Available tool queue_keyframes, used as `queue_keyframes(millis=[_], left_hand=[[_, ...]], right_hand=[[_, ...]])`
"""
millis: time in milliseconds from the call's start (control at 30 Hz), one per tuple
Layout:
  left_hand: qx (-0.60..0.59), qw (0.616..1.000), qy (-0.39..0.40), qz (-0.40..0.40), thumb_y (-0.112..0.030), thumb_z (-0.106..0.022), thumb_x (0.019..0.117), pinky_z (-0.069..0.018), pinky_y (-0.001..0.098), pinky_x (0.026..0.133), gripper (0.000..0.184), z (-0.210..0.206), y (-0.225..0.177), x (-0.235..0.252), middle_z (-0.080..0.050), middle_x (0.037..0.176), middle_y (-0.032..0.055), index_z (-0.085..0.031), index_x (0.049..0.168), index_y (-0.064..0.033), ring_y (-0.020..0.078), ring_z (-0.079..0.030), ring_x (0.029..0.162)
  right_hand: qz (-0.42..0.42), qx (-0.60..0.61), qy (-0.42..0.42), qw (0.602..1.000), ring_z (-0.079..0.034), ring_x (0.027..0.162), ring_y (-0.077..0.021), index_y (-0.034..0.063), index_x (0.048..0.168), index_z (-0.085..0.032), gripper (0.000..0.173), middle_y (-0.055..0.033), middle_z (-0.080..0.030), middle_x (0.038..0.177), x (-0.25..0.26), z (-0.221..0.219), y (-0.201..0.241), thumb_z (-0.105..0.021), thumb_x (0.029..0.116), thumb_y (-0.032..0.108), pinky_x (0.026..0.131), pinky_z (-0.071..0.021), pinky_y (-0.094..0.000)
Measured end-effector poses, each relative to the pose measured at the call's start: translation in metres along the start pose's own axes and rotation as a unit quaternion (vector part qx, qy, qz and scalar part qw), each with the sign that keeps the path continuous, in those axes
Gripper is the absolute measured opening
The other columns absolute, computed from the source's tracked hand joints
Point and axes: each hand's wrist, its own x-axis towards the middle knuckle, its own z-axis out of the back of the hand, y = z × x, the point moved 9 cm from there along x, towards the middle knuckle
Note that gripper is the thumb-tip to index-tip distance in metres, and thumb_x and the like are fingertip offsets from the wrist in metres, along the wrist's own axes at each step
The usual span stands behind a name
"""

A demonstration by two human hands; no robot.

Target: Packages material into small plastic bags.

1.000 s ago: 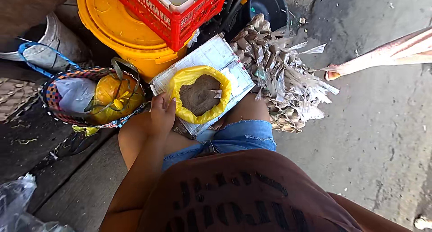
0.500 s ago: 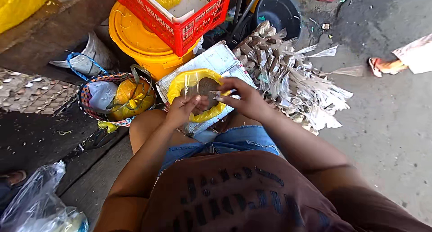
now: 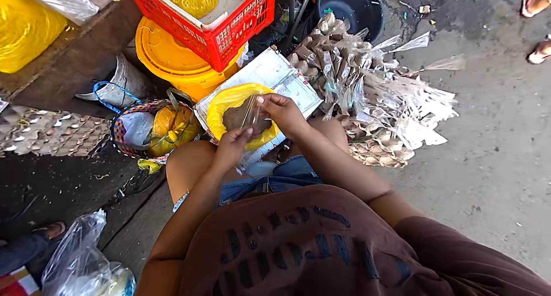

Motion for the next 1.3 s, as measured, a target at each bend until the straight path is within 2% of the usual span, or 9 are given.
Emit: queue_keyframes(millis=[67, 200, 300, 400, 533, 633, 733, 1100, 1300], left_hand=[[0.080, 0.994, -0.065, -0.023, -0.016, -0.049, 0.1089, -0.0564, 0.0410, 0.098, 0.029, 0.025, 0.000, 0.005, -0.071, 0.119, 0.0137, -0.065, 0.125, 0.0018, 0.0194, -0.071, 0.105], [0.214, 0.944, -0.222, -0.119, -0.019, -0.058, 0.1050, -0.0500, 0.0432, 0.104, 0.027, 0.071, -0.003, -0.001, -0.069, 0.121, 0.0175, -0.070, 0.117, 0.0020, 0.0252, -0.065, 0.116], [0.265, 0.908, -0.261, -0.193, -0.015, -0.062, 0.1026, -0.0454, 0.0455, 0.108, 0.021, 0.074, 0.010, -0.003, -0.068, 0.121, 0.0186, -0.071, 0.110, 0.0025, 0.0310, -0.060, 0.123], [0.307, 0.898, -0.241, -0.203, -0.012, -0.063, 0.1008, -0.0478, 0.0486, 0.106, 0.019, 0.061, 0.030, -0.003, -0.069, 0.118, 0.0194, -0.072, 0.110, 0.0017, 0.0350, -0.062, 0.119], [0.336, 0.890, -0.232, -0.204, -0.011, -0.060, 0.1017, -0.0493, 0.0479, 0.104, 0.019, 0.057, 0.046, -0.001, -0.070, 0.116, 0.0194, -0.072, 0.110, 0.0021, 0.0344, -0.064, 0.116], [0.340, 0.894, -0.246, -0.160, -0.011, -0.051, 0.1065, -0.0498, 0.0496, 0.103, 0.025, 0.061, 0.050, 0.001, -0.067, 0.115, 0.0249, -0.065, 0.117, 0.0066, 0.0385, -0.064, 0.114], [0.348, 0.894, -0.251, -0.131, -0.012, -0.045, 0.1084, -0.0494, 0.0511, 0.102, 0.027, 0.062, 0.056, 0.007, -0.065, 0.113, 0.0265, -0.060, 0.119, 0.0076, 0.0410, -0.064, 0.111], [0.326, 0.906, -0.238, -0.129, -0.009, -0.048, 0.1070, -0.0484, 0.0509, 0.104, 0.026, 0.066, 0.062, 0.015, -0.065, 0.115, 0.0261, -0.061, 0.122, 0.0080, 0.0397, -0.063, 0.113], [0.309, 0.913, -0.231, -0.131, -0.015, -0.055, 0.1060, -0.0492, 0.0514, 0.101, 0.028, 0.069, 0.063, 0.015, -0.066, 0.113, 0.0254, -0.062, 0.122, 0.0070, 0.0394, -0.064, 0.110]], right_hand=[[-0.002, -0.106, -0.019, 0.994, -0.069, 0.103, -0.0152, 0.0005, 0.124, -0.065, 0.034, -0.0105, -0.072, 0.114, 0.006, 0.021, -0.018, -0.054, 0.1065, 0.027, 0.092, -0.0563, -0.0365], [-0.074, -0.387, -0.004, 0.919, -0.066, 0.108, -0.0385, 0.0010, 0.133, -0.064, 0.036, -0.0242, -0.066, 0.122, 0.009, 0.056, -0.070, -0.061, 0.1023, 0.021, 0.096, -0.0519, -0.0572], [-0.114, -0.457, -0.022, 0.882, -0.065, 0.110, -0.0438, 0.0036, 0.145, -0.052, 0.047, -0.0271, -0.059, 0.133, 0.003, 0.057, -0.087, -0.060, 0.1022, 0.021, 0.092, -0.0531, -0.0605], [-0.132, -0.478, -0.057, 0.867, -0.066, 0.107, -0.0427, 0.0061, 0.140, -0.059, 0.040, -0.0259, -0.059, 0.131, 0.008, 0.058, -0.090, -0.057, 0.1035, 0.023, 0.088, -0.0539, -0.0600], [-0.116, -0.488, -0.058, 0.863, -0.065, 0.108, -0.0396, 0.0051, 0.117, -0.070, 0.023, -0.0229, -0.060, 0.128, 0.021, 0.053, -0.080, -0.059, 0.1018, 0.019, 0.088, -0.0539, -0.0578], [-0.071, -0.492, -0.036, 0.867, -0.064, 0.114, -0.0397, 0.0036, 0.119, -0.068, 0.024, -0.0221, -0.062, 0.128, 0.032, 0.038, -0.065, -0.055, 0.1032, 0.016, 0.093, -0.0527, -0.0570], [-0.093, -0.508, -0.022, 0.856, -0.068, 0.109, -0.0414, 0.0042, 0.126, -0.062, 0.027, -0.0218, -0.068, 0.117, 0.037, 0.023, -0.062, -0.048, 0.1058, 0.015, 0.087, -0.0533, -0.0610], [-0.110, -0.377, -0.045, 0.919, -0.068, 0.105, -0.0362, -0.0011, 0.122, -0.064, 0.024, -0.0213, -0.070, 0.112, 0.039, 0.009, -0.088, -0.057, 0.1020, 0.010, 0.093, -0.0527, -0.0560], [-0.093, -0.240, -0.078, 0.963, -0.062, 0.074, -0.0157, -0.0027, 0.120, -0.062, 0.023, -0.0133, -0.067, 0.099, 0.040, 0.044, -0.045, -0.060, 0.1011, 0.010, 0.069, -0.0538, -0.0347]])
